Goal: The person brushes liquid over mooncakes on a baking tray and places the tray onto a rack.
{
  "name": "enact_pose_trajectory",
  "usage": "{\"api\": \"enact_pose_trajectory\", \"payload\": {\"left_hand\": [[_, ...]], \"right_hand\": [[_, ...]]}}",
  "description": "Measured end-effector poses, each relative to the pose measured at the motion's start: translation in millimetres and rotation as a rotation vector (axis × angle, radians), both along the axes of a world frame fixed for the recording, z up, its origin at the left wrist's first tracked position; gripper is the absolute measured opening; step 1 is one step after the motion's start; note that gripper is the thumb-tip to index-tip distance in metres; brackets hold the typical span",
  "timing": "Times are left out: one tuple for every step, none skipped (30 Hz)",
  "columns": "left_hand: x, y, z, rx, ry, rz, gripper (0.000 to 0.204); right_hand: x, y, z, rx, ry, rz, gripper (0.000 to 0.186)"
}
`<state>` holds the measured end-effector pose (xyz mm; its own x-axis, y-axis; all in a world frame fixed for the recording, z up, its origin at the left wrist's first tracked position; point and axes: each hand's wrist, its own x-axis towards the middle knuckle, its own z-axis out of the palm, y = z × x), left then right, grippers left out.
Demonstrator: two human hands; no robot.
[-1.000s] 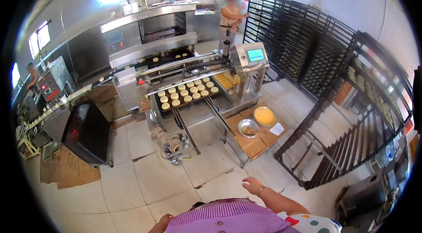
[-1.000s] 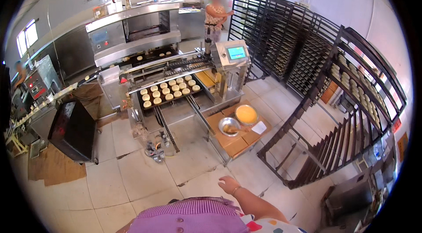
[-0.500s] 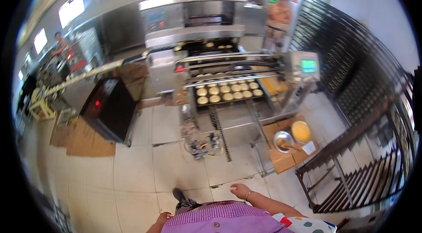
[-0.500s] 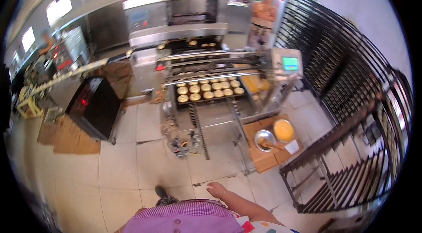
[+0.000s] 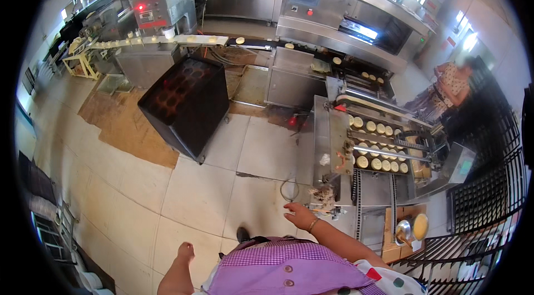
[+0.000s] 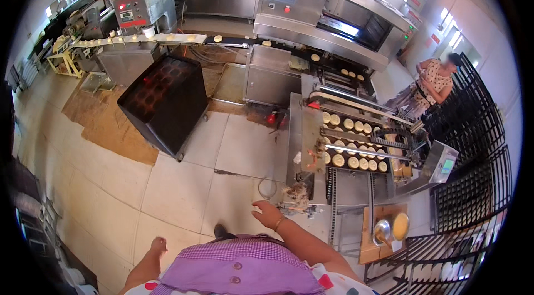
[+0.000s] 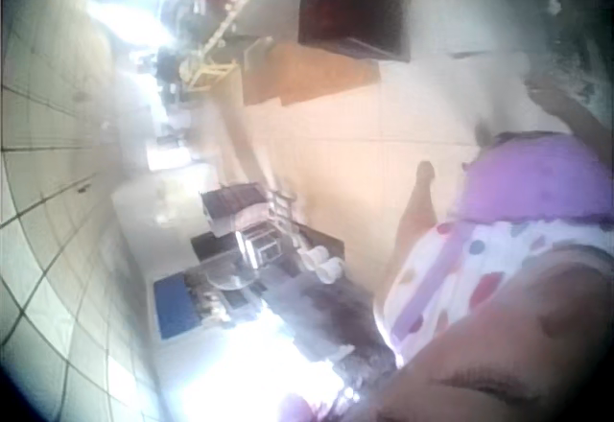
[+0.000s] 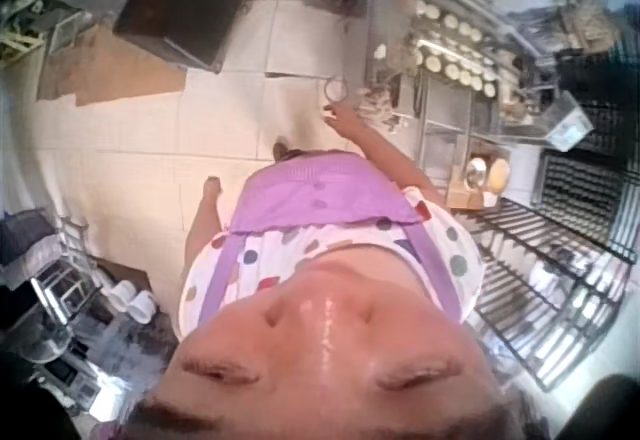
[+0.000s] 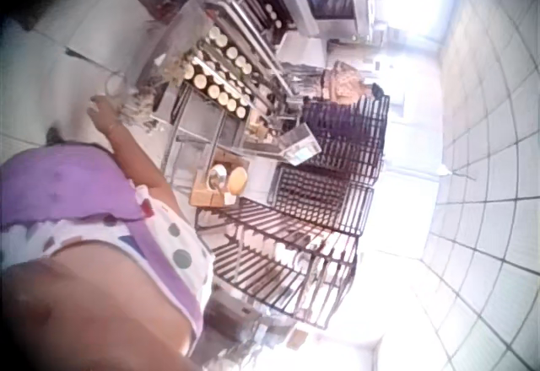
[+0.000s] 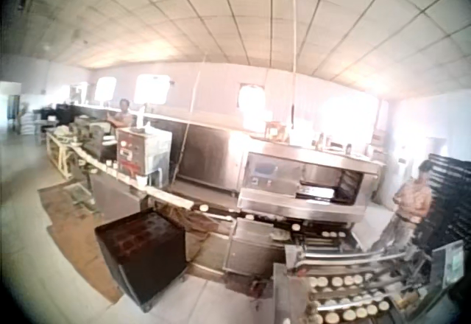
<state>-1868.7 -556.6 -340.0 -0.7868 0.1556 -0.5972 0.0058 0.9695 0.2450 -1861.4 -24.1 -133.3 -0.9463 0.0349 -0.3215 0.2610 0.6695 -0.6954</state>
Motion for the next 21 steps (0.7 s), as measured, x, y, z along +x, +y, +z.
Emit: {"api": "enact_pose_trajectory", "payload": {"left_hand": [[-33,18,1,0.128,0.152,0.238,0.018],[-70,40,11,0.223,0.207,0.299,0.018],[-107,68,27,0.319,0.255,0.362,0.019],[-149,108,58,0.423,0.060,0.498,0.020],[-186,132,82,0.520,-0.123,0.640,0.021],[-218,133,65,0.531,0.026,0.538,0.022],[-250,138,49,0.534,0.163,0.428,0.023],[-271,156,50,0.556,0.200,0.357,0.023],[-293,188,67,0.572,0.235,0.284,0.024],[-312,214,80,0.589,0.280,0.215,0.025],[-327,227,84,0.598,0.196,0.186,0.027],[-339,235,89,0.597,0.108,0.162,0.028],[-344,242,116,0.564,0.057,0.125,0.030],[-358,235,100,0.451,0.070,-0.019,0.033],[-369,229,106,0.406,0.046,-0.055,0.034],[-379,226,110,0.372,0.013,-0.094,0.036],[-385,206,101,0.344,-0.004,-0.006,0.037],[-392,185,87,0.328,-0.021,0.084,0.037],[-407,191,88,0.318,-0.043,0.174,0.038],[-422,194,94,0.247,-0.126,0.320,0.036],[-431,189,88,0.225,-0.131,0.413,0.035]], "right_hand": [[-7,13,-18,0.029,-0.008,-0.020,0.040],[-16,26,-24,0.020,-0.039,-0.063,0.041],[-23,39,-27,0.014,-0.074,-0.106,0.042],[-28,52,-30,0.009,-0.112,-0.156,0.044],[-38,66,-36,0.007,-0.125,-0.210,0.044],[-62,74,-41,-0.009,-0.115,-0.233,0.045],[-87,82,-48,-0.024,-0.113,-0.262,0.045],[-106,96,-52,-0.024,-0.106,-0.304,0.046],[-129,110,-52,-0.029,-0.102,-0.347,0.047],[-152,124,-53,-0.035,-0.089,-0.382,0.048],[-179,141,-70,-0.079,-0.055,-0.421,0.051],[-212,154,-76,-0.053,-0.045,-0.418,0.051],[-245,162,-75,-0.033,-0.050,-0.418,0.052],[-280,169,-73,-0.012,-0.055,-0.416,0.052],[-320,174,-64,-0.027,-0.023,-0.397,0.052],[-357,178,-50,-0.028,0.004,-0.385,0.052],[-392,183,-47,-0.054,0.037,-0.387,0.051],[-427,191,-43,-0.067,0.071,-0.387,0.050],[-462,203,-44,-0.028,0.072,-0.362,0.051],[-495,215,-43,0.012,0.073,-0.337,0.051],[-530,220,-37,-0.018,0.107,-0.325,0.053]]}}
